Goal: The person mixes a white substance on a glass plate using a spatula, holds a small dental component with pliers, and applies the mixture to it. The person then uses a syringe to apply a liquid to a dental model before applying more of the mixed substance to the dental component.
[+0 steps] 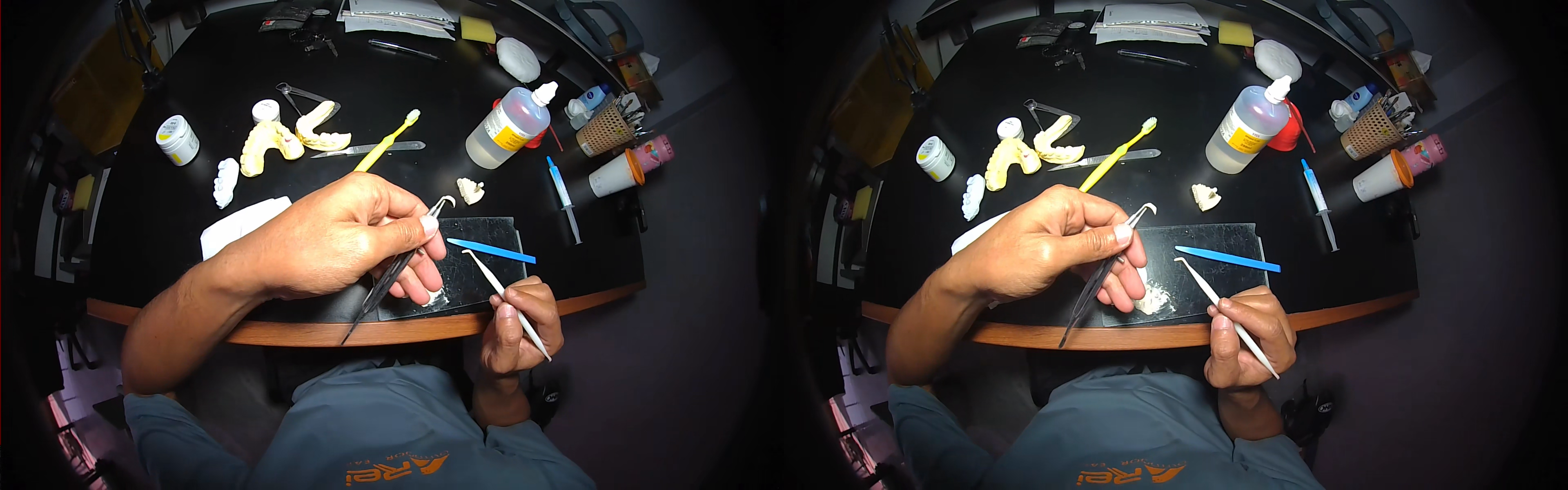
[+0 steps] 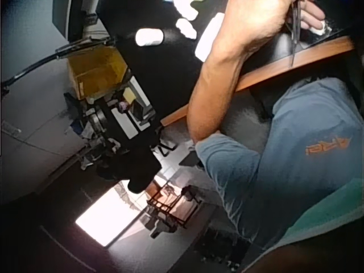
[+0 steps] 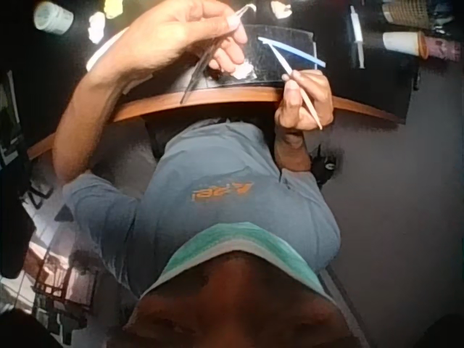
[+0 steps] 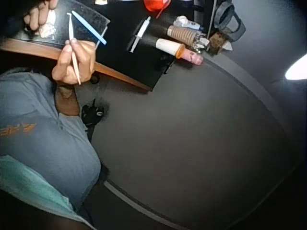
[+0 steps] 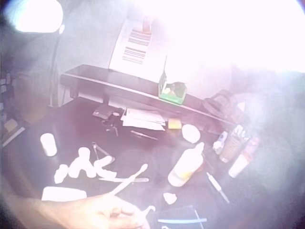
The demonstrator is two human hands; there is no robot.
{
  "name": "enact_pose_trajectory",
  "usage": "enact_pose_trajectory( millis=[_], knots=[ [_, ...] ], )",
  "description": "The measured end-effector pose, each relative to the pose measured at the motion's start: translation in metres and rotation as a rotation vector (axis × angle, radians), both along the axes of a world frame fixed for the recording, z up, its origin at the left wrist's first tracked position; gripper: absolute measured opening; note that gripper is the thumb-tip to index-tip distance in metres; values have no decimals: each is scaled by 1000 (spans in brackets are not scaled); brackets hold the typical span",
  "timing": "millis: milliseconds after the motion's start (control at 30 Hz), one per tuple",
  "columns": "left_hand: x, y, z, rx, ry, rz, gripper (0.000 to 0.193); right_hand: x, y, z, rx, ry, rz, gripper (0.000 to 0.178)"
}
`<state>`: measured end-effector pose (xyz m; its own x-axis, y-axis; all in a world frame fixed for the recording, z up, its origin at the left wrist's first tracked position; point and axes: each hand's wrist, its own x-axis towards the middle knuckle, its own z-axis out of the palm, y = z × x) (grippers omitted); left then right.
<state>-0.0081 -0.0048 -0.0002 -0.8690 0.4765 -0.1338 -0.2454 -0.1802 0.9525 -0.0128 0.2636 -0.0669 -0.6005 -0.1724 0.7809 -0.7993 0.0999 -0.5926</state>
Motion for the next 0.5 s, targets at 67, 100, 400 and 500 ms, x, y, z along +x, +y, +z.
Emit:
enact_pose_trajectory(
  millis=[67,100,400,500],
  knots=[
    [1,0,4,-28,-5,2,35,-3,1,0,-20,21,-2,19],
    [0,0,5,-57,-8,2,36,-5,2,-1,-39,43,-6,20],
    [1,-1,-4,-426,393,270,32,-72,10,47,-29,-192,-108,26],
    [-1,2,-4,-548,552,354,29,-117,11,64,68,-314,-142,16]
  ],
)
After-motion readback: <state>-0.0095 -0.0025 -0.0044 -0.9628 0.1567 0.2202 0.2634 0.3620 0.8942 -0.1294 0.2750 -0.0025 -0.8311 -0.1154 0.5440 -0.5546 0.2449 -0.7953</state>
